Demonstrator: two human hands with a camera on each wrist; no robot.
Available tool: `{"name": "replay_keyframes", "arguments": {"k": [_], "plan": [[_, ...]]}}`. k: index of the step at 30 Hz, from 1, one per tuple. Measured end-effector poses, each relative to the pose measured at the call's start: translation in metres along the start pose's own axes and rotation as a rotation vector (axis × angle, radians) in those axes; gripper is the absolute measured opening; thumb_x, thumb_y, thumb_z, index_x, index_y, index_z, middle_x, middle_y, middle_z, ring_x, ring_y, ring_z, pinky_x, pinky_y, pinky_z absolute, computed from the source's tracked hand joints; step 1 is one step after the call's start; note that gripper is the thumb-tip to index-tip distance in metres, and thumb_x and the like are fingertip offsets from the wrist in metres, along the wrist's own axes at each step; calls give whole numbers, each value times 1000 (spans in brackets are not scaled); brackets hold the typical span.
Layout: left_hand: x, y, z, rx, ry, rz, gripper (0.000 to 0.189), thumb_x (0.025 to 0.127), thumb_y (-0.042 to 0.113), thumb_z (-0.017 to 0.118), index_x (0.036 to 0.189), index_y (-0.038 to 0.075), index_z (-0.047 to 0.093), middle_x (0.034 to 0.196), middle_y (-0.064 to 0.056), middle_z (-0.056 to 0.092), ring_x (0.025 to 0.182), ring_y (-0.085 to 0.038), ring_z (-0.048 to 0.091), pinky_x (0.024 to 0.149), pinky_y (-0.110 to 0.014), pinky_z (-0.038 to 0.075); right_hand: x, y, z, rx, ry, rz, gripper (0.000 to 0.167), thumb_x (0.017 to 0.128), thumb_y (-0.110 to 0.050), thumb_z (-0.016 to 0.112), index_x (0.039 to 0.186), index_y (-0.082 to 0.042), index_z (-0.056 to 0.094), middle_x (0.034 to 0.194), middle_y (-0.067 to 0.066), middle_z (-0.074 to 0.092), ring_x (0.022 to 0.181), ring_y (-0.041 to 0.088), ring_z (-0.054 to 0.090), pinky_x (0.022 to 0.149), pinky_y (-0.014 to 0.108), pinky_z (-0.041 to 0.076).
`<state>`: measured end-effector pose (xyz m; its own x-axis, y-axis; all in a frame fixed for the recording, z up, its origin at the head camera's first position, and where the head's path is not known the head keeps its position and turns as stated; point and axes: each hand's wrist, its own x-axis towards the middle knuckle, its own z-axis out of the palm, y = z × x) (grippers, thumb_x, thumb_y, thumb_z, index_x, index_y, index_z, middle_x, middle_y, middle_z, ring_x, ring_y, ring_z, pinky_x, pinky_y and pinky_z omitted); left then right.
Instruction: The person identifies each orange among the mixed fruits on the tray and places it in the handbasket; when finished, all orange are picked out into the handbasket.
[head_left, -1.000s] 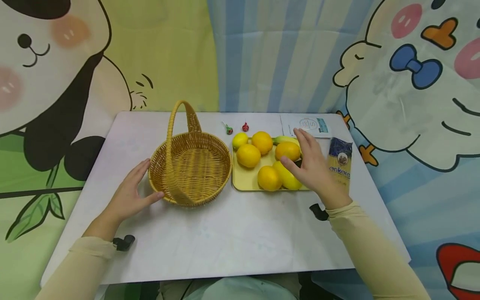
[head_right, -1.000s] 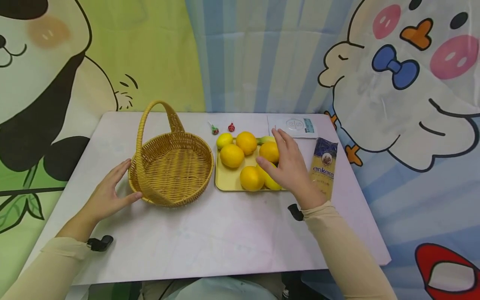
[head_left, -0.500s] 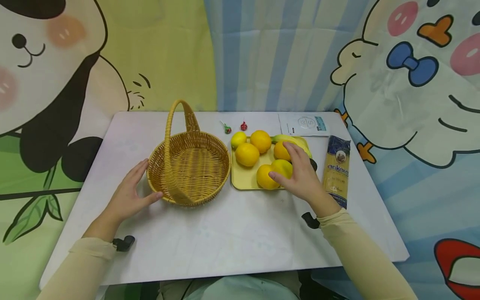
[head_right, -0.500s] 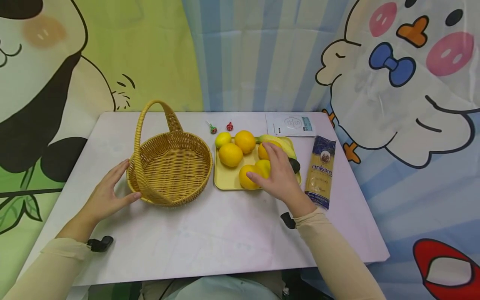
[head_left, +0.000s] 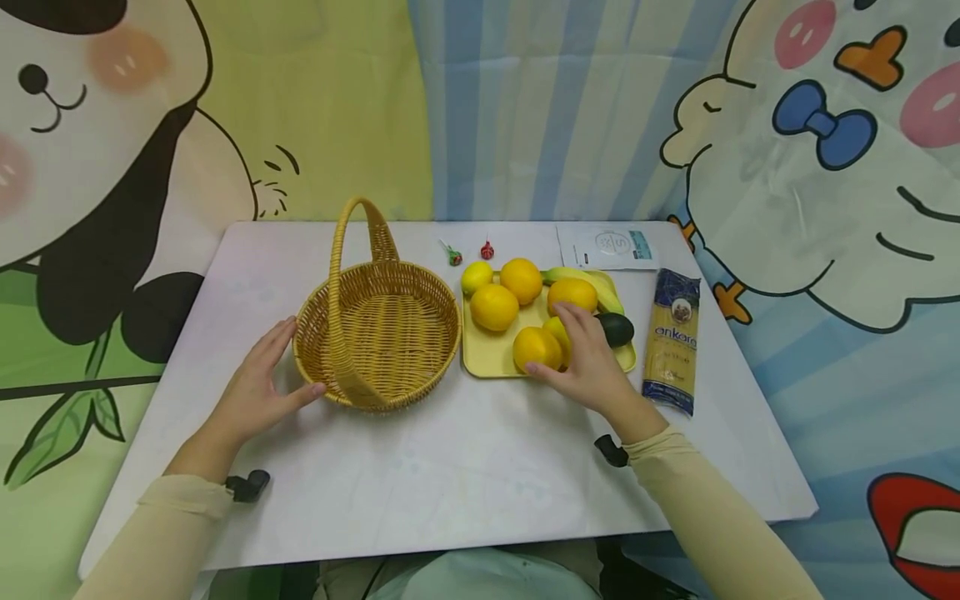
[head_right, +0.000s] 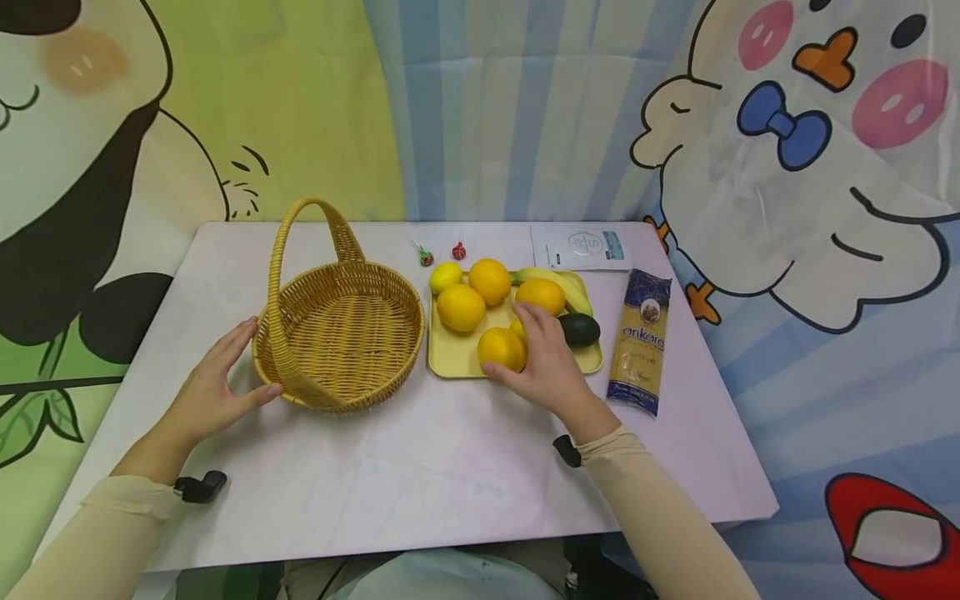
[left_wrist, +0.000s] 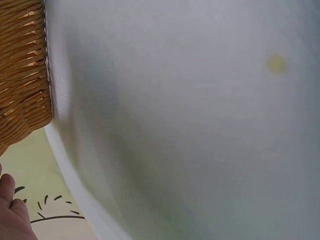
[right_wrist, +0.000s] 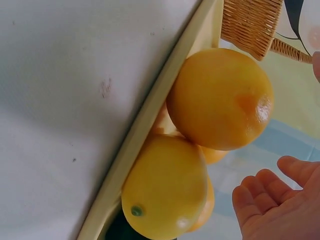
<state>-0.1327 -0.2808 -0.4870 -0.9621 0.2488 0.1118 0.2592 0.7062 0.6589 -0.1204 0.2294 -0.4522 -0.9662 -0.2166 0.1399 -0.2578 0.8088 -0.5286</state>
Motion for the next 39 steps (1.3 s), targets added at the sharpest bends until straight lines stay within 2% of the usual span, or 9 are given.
{"name": "replay_keyframes", "arguments": {"k": [4,17,25,33,39], "plan": [[0,-1,0,0,0,2,114,81,40,90,169,17,21,175,-14,21,160,-46,19,117,-82,23,-1,-1,4,1,-13,5,102,84,-54,84,162,-11,36,166,11,32,151,34,33,126,60,34],[0,1,-1,-3,-6,-23,115,81,42,90,169,18,21,176,-13,20,161,-46,18,116,-83,23,-2,0,15,-40,-34,18,99,84,-50,86,161,-9,38,165,12,33,150,33,34,127,56,34],[0,-2,0,-6,-3,-15,114,81,41,90,169,18,21,175,-14,21,161,-46,18,117,-82,23,-1,2,20,-49,-38,9,96,84,-45,87,158,-5,41,162,14,35,149,33,35,127,54,36],[0,-2,1,-9,0,-10,113,81,40,90,169,18,22,175,-13,21,161,-46,19,117,-82,23,0,0,21,-62,-55,37,91,85,-41,88,155,-4,43,159,16,37,149,34,36,128,54,34],[0,0,0,-10,-2,-17,113,81,40,90,168,17,22,176,-13,21,161,-45,18,118,-81,23,1,1,25,-70,-35,35,92,82,-38,90,154,-2,45,157,18,40,148,35,38,128,53,33]]}}
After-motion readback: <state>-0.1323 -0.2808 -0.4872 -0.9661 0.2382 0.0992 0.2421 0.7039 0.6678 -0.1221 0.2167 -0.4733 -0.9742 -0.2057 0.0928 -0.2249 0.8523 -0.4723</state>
